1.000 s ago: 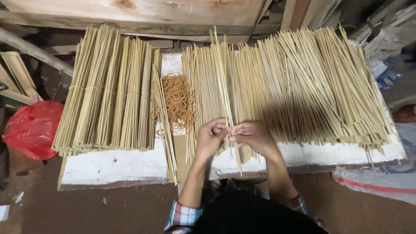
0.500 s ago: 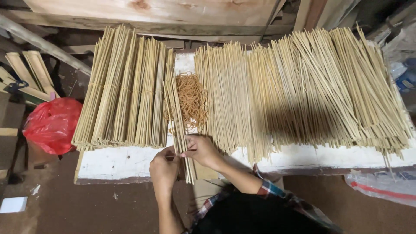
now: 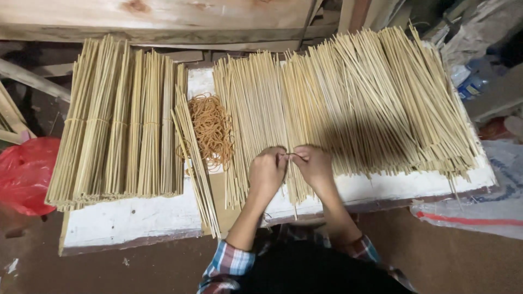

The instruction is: Sorting and aligning thin wooden sticks to form a bundle

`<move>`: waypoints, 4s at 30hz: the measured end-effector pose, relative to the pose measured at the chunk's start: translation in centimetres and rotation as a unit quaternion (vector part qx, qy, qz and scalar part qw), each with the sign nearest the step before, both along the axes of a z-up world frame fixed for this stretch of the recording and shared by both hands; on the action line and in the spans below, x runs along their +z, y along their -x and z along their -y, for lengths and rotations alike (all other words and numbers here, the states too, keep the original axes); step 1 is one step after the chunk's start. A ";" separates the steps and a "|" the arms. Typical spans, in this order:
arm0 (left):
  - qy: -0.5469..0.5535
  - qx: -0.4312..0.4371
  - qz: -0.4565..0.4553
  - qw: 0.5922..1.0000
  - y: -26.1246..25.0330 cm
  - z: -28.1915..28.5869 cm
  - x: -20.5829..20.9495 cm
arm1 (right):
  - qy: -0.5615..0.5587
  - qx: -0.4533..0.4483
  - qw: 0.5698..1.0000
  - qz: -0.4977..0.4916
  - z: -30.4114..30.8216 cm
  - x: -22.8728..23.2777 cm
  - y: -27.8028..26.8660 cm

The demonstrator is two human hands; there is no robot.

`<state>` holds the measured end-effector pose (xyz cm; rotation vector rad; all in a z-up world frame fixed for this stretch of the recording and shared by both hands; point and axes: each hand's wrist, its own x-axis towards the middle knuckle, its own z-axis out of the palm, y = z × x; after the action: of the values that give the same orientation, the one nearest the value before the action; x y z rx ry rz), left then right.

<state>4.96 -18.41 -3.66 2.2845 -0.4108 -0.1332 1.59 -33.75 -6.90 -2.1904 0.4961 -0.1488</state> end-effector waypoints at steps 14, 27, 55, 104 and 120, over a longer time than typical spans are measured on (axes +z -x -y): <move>-0.064 0.018 -0.026 0.997 -1.0 1.1 1.5 | 0.054 0.021 0.990 -0.126 -0.1 1.1 -2.0; -0.004 0.019 -0.051 0.999 -1.7 0.9 -0.5 | -0.263 0.009 0.963 -0.063 0.9 2.8 -1.1; 0.214 0.036 -0.193 0.957 -2.4 2.8 -0.5 | -0.012 -0.058 0.996 -0.067 3.7 2.3 -0.1; 0.007 -0.005 -0.069 0.998 0.5 -1.0 2.1 | -0.102 -0.007 0.992 -0.074 -0.5 3.4 -0.4; 0.081 0.001 -0.111 0.991 1.1 0.8 5.1 | -0.258 -0.018 0.965 -0.047 2.3 4.4 1.2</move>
<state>3.87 -19.25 1.42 2.0835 -0.2925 -0.3389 0.43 -36.08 -2.49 -1.6830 0.5563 0.0620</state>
